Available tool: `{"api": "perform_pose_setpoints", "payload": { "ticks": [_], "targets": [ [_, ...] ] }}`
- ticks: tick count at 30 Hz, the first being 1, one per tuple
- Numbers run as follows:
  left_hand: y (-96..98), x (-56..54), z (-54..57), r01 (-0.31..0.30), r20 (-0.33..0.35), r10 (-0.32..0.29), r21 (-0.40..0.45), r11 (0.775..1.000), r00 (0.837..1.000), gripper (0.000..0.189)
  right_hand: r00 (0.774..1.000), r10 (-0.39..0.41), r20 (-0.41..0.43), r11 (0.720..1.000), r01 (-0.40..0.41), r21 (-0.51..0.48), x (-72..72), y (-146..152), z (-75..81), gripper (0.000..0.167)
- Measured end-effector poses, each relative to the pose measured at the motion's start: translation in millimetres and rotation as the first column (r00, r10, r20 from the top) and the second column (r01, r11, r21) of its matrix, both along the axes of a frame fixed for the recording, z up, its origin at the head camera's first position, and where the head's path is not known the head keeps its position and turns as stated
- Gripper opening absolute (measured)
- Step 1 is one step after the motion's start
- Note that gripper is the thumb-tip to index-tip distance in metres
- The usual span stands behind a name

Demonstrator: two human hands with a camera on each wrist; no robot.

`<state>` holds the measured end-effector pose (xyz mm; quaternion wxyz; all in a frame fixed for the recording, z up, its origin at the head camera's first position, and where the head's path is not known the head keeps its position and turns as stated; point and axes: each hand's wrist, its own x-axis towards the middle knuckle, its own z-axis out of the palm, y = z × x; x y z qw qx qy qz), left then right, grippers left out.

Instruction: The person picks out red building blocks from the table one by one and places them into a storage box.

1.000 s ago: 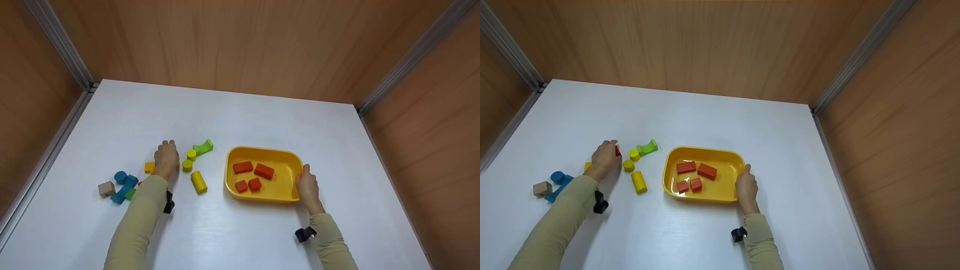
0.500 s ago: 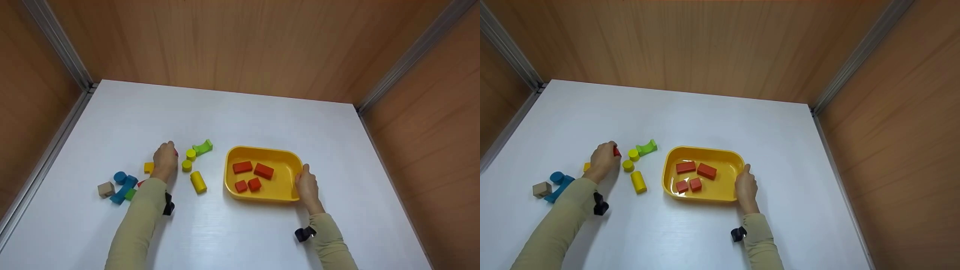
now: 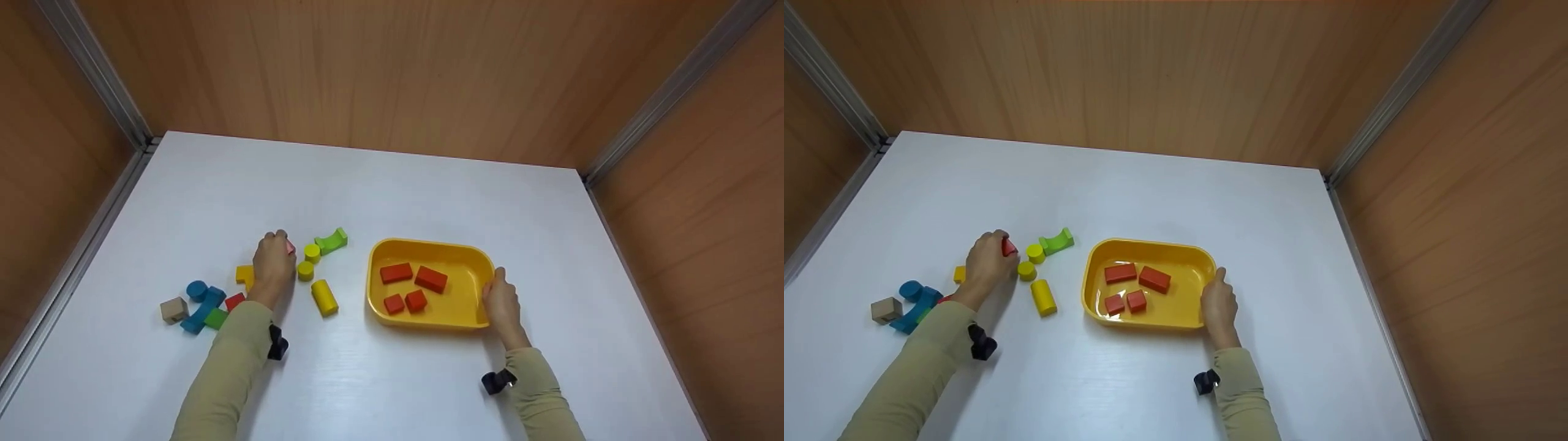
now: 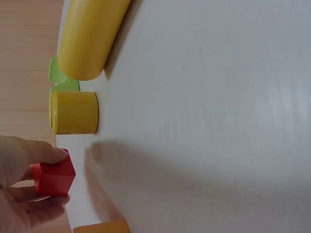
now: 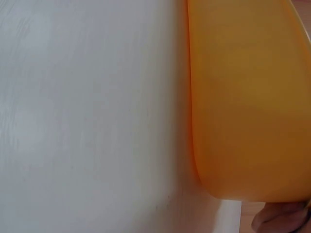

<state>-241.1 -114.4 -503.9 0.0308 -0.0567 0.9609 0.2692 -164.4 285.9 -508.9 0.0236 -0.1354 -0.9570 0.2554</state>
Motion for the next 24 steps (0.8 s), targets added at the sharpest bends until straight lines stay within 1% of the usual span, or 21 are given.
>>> {"api": "perform_pose_setpoints", "payload": {
  "ticks": [4, 6, 9, 12, 15, 18, 20, 24],
  "targets": [
    [4.8, 3.0, 4.8, 0.002, -0.048, 0.0, 0.034, 0.999, 0.999, 0.046, 1.0, 0.009, -0.024, 1.0, -0.009, 0.03, 0.7, 0.1, -0.9, 0.016],
    [7.4, 4.3, 7.5, 0.001, -0.061, 0.003, 0.06, 0.998, 0.998, 0.046, 1.0, 0.005, -0.023, 1.0, -0.004, 0.026, 0.8, 0.1, -0.7, 0.016],
    [10.9, 6.4, 11.7, -0.003, -0.063, 0.01, 0.105, 0.994, 0.998, 0.046, 1.0, 0.001, -0.016, 1.0, -0.001, 0.02, 0.9, -0.2, -0.4, 0.017],
    [15.6, 9.8, 17.2, -0.008, -0.093, 0.021, 0.14, 0.99, 0.995, 0.044, 1.0, -0.001, -0.009, 1.0, 0.001, 0.019, 0.7, -0.5, -0.4, 0.017],
    [22.8, 13.4, 22.0, -0.001, -0.155, 0.025, 0.154, 0.988, 0.988, 0.042, 1.0, -0.006, -0.006, 1.0, 0.006, 0.02, 0.3, 0.1, -0.2, 0.017],
    [31.2, 17.1, 26.1, 0.014, -0.223, 0.025, 0.172, 0.985, 0.974, 0.04, 1.0, -0.015, 0.006, 1.0, 0.015, 0.006, -0.6, 0.2, 0.5, 0.018],
    [37.1, 19.6, 29.3, 0.028, -0.249, 0.021, 0.19, 0.981, 0.968, 0.04, 1.0, -0.019, 0.018, 1.0, 0.019, -0.005, -1.0, 0.1, 0.6, 0.018],
    [49.2, 23.3, 35.1, 0.05, -0.274, 0.011, 0.218, 0.975, 0.962, 0.04, 0.999, -0.026, 0.041, 0.999, 0.027, -0.024, -1.3, 0.3, 0.4, 0.019]
  ]
}}
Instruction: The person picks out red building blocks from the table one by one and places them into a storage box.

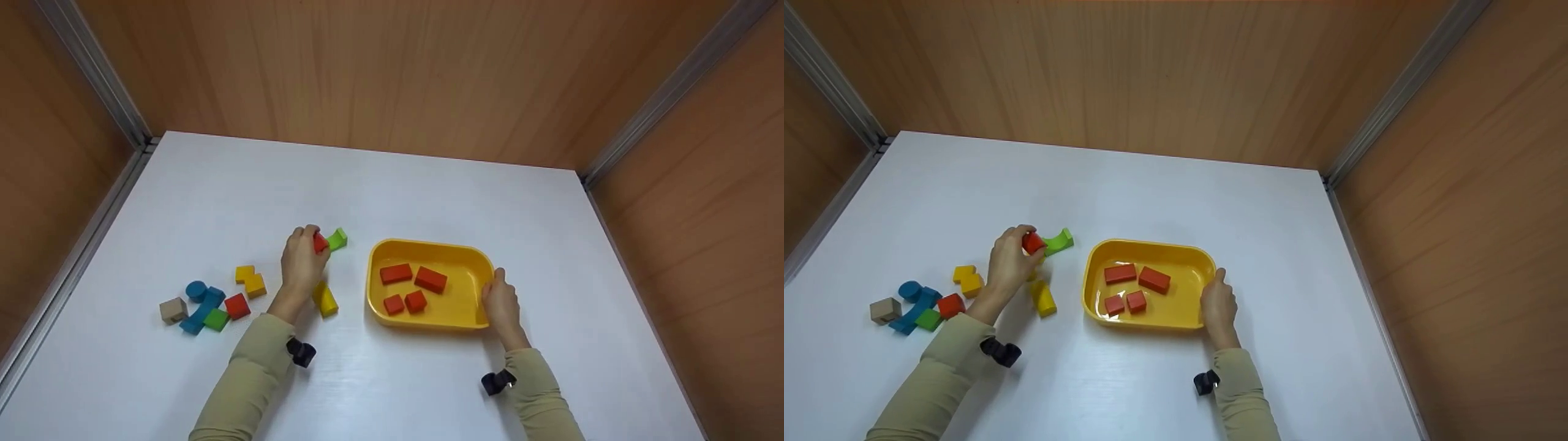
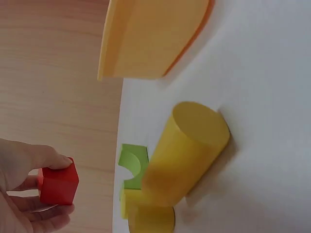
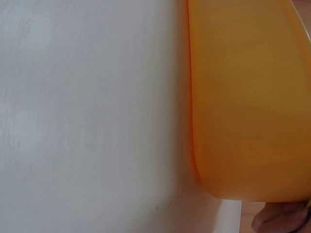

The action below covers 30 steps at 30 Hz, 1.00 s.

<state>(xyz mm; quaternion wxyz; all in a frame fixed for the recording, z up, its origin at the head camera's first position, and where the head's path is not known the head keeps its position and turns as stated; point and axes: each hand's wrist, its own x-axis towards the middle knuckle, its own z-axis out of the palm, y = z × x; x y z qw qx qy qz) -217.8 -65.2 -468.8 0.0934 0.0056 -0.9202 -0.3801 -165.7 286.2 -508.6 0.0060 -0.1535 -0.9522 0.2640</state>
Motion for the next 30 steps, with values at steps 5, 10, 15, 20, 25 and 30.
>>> {"api": "perform_pose_setpoints", "payload": {
  "ticks": [5, 10, 15, 20, 25, 30],
  "targets": [
    [16.5, 7.4, 6.2, 0.023, -0.065, -0.023, 0.012, 1.0, 0.998, 0.039, 0.999, 0.015, -0.033, 1.0, -0.014, 0.019, 1.3, 0.7, -1.2, 0.017],
    [35.2, 18.1, 11.5, 0.045, -0.129, -0.04, 0.032, 0.998, 0.991, 0.037, 0.993, 0.049, -0.108, 0.996, -0.04, 0.077, 3.1, 2.0, -3.0, 0.014],
    [53.5, 27.6, 17.1, 0.071, -0.137, -0.064, 0.053, 0.996, 0.989, 0.037, 0.995, 0.032, -0.099, 0.997, -0.025, 0.066, 2.8, 1.5, -3.1, 0.014],
    [71.3, 34.8, 21.3, 0.113, -0.127, -0.104, 0.069, 0.991, 0.986, 0.039, 0.997, 0.014, -0.073, 0.998, -0.01, 0.057, 2.2, 1.2, -1.3, 0.015],
    [89.5, 39.9, 20.1, 0.168, -0.108, -0.161, 0.063, 0.984, 0.981, 0.041, 0.999, 0.003, -0.047, 0.999, -0.001, 0.04, 1.5, 1.1, -1.1, 0.015],
    [106.1, 42.4, 15.5, 0.243, -0.105, -0.237, 0.057, 0.968, 0.966, 0.042, 0.999, 0.0, -0.037, 1.0, 0.001, 0.026, 0.9, 0.5, -0.8, 0.015]
  ]
}}
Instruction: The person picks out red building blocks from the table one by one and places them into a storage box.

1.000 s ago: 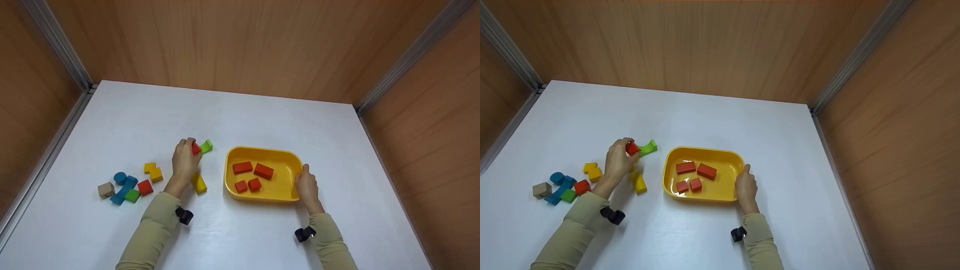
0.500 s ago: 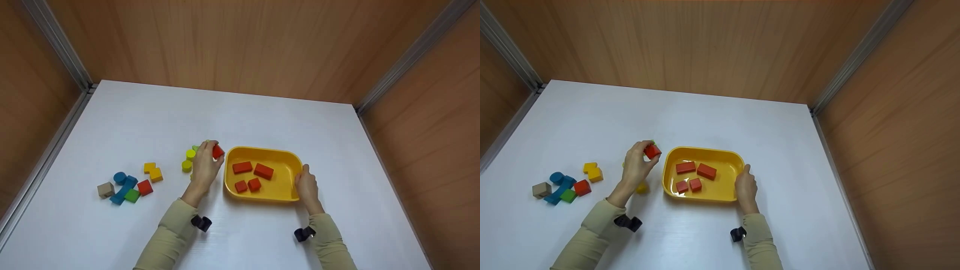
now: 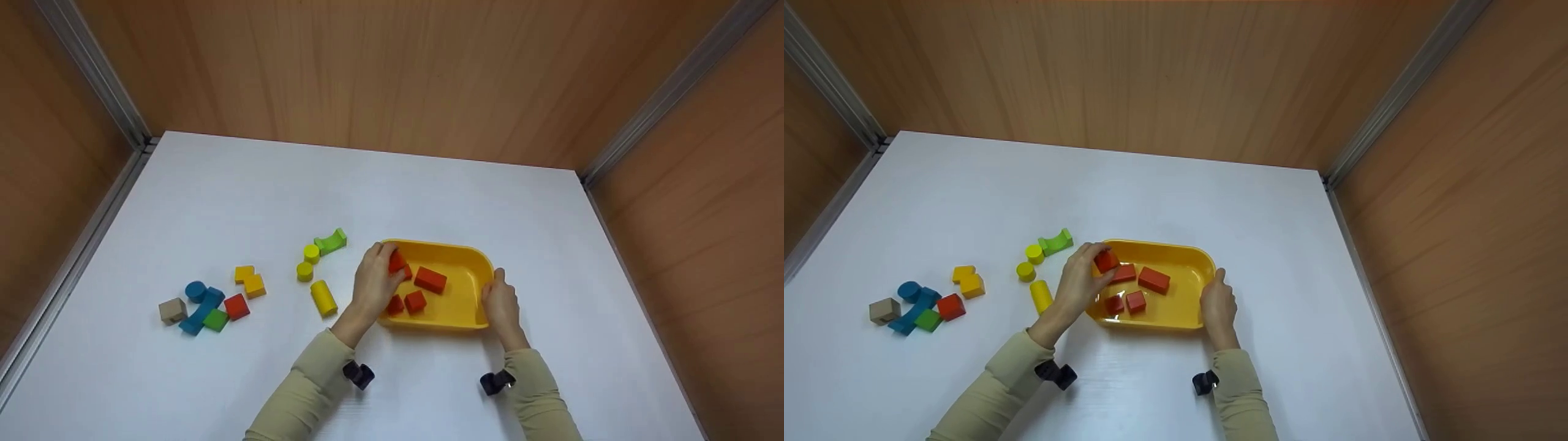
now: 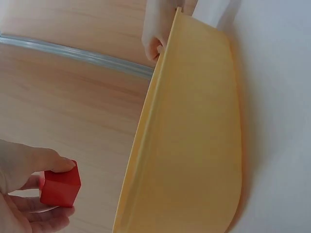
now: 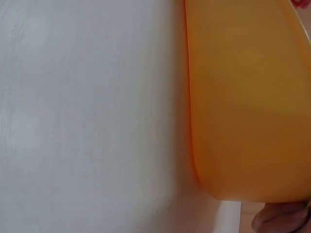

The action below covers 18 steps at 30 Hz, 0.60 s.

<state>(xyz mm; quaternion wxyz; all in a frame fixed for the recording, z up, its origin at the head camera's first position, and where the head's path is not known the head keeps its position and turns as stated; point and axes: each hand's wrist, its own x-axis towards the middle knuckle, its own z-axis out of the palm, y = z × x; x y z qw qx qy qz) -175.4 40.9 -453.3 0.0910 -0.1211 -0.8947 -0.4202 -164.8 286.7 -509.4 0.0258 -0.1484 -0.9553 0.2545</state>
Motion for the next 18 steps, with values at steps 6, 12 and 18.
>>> {"api": "perform_pose_setpoints", "payload": {
  "ticks": [6, 12, 18],
  "targets": [
    [17.7, 0.7, -7.1, 0.079, 0.021, -0.078, -0.043, 0.996, 0.997, 0.041, 1.0, 0.015, -0.024, 1.0, -0.015, 0.008, 1.1, 0.5, -1.1, 0.014],
    [35.3, 0.9, -11.5, 0.183, 0.094, -0.173, -0.113, 0.977, 0.98, 0.042, 0.999, 0.023, -0.038, 1.0, -0.023, 0.009, 2.4, 0.6, -0.1, 0.014],
    [55.7, 1.0, -19.0, 0.262, 0.11, -0.242, -0.225, 0.939, 0.964, 0.035, 0.999, 0.013, -0.031, 1.0, -0.013, 0.002, 1.8, 0.2, 0.7, 0.014]
  ]
}}
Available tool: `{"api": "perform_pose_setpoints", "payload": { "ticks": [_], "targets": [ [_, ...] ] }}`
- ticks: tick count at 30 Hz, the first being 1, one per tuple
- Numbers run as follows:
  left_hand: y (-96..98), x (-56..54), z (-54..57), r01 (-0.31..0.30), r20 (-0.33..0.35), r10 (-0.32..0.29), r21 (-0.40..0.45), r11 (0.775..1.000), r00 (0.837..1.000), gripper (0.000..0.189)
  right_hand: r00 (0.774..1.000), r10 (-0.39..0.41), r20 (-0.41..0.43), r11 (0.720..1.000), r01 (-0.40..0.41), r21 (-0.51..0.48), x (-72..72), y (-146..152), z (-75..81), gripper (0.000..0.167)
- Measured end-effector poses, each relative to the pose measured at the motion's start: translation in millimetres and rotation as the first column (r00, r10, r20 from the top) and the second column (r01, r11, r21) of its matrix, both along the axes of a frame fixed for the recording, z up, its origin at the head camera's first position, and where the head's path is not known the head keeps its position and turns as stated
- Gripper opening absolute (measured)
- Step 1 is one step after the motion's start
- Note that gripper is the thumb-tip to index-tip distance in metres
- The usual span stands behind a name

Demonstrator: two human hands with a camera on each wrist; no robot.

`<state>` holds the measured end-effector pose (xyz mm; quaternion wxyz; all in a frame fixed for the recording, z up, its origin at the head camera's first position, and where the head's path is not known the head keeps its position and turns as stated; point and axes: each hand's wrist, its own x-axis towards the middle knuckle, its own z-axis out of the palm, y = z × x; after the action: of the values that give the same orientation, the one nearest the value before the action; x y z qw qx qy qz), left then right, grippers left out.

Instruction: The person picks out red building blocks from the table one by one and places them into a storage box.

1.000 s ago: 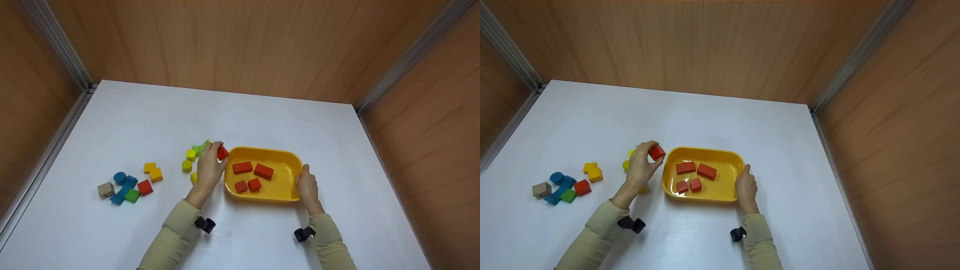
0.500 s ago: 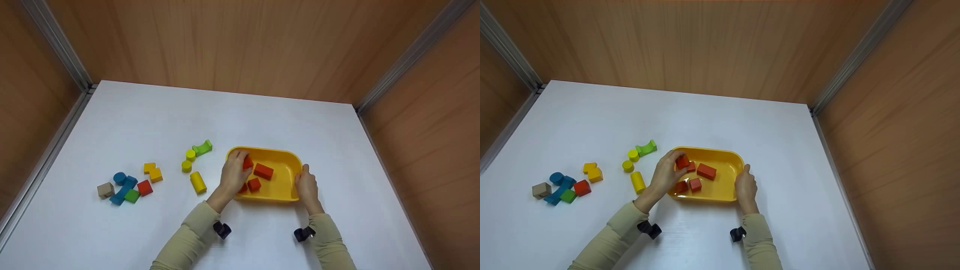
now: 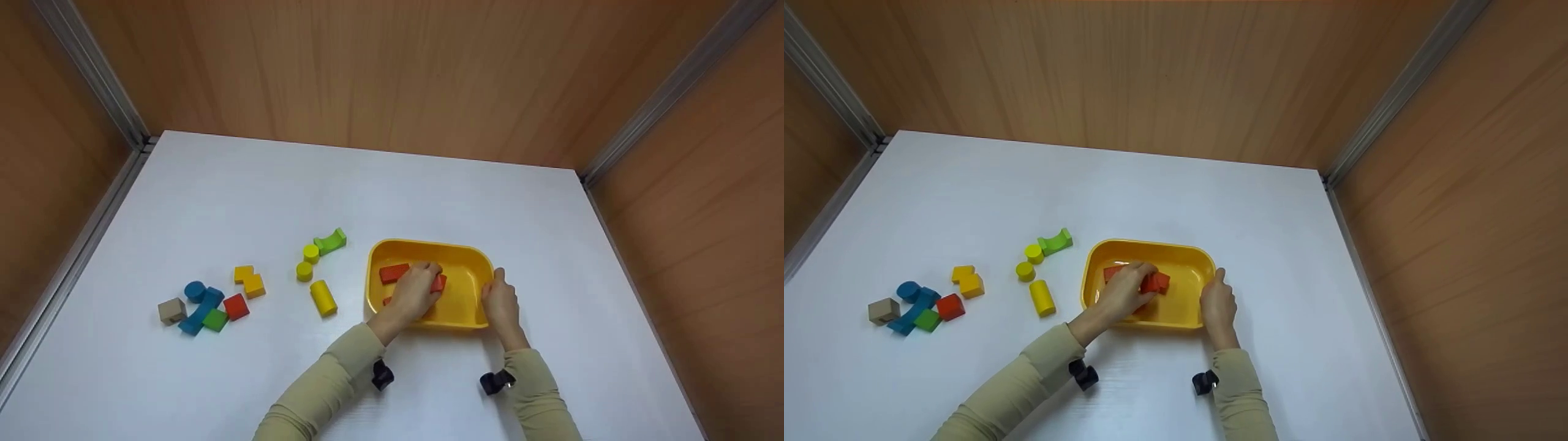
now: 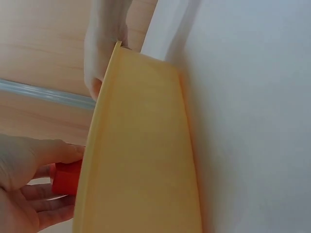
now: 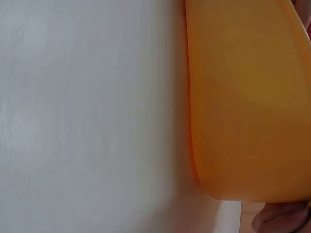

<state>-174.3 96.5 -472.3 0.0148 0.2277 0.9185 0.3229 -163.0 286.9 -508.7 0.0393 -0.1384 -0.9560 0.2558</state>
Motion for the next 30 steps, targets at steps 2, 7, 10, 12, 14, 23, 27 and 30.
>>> {"api": "perform_pose_setpoints", "payload": {
  "ticks": [2, 7, 10, 12, 14, 23, 27, 30],
  "targets": [
    [5.9, -0.1, -1.5, 0.02, 0.01, -0.019, -0.045, 0.999, 1.0, 0.033, 1.0, -0.003, 0.003, 1.0, 0.003, 0.001, -0.7, 0.2, -0.5, 0.015],
    [16.7, -0.9, -7.3, 0.071, 0.021, -0.069, -0.118, 0.991, 0.997, 0.029, 0.999, -0.015, 0.031, 1.0, 0.016, -0.013, -1.3, -0.1, -0.4, 0.016],
    [20.6, -1.0, -11.9, 0.101, 0.015, -0.1, -0.114, 0.988, 0.995, 0.018, 0.999, -0.018, 0.049, 0.999, 0.019, -0.03, -1.3, -0.2, -0.1, 0.018],
    [22.6, -1.2, -14.8, 0.117, 0.02, -0.116, -0.104, 0.988, 0.993, 0.01, 0.998, -0.016, 0.055, 0.999, 0.018, -0.036, -1.3, -0.2, -0.1, 0.018],
    [24.1, -1.4, -17.4, 0.129, 0.03, -0.126, -0.107, 0.986, 0.992, 0.006, 0.998, -0.015, 0.056, 0.999, 0.017, -0.041, -1.4, -0.1, -0.5, 0.018],
    [29.6, -2.9, -22.9, 0.191, 0.068, -0.18, -0.223, 0.956, 0.981, 0.01, 0.999, -0.013, 0.046, 1.0, 0.013, -0.016, -2.7, 0.6, -2.0, 0.019],
    [32.4, -4.2, -24.8, 0.206, 0.065, -0.196, -0.255, 0.945, 0.978, 0.007, 0.998, -0.018, 0.068, 0.999, 0.021, -0.045, -3.2, 0.6, -1.6, 0.02],
    [34.6, -4.9, -24.9, 0.206, 0.057, -0.198, -0.288, 0.935, 0.979, 0.006, 0.996, -0.019, 0.085, 0.998, 0.024, -0.064, -2.9, 0.8, -1.2, 0.019]
  ]
}}
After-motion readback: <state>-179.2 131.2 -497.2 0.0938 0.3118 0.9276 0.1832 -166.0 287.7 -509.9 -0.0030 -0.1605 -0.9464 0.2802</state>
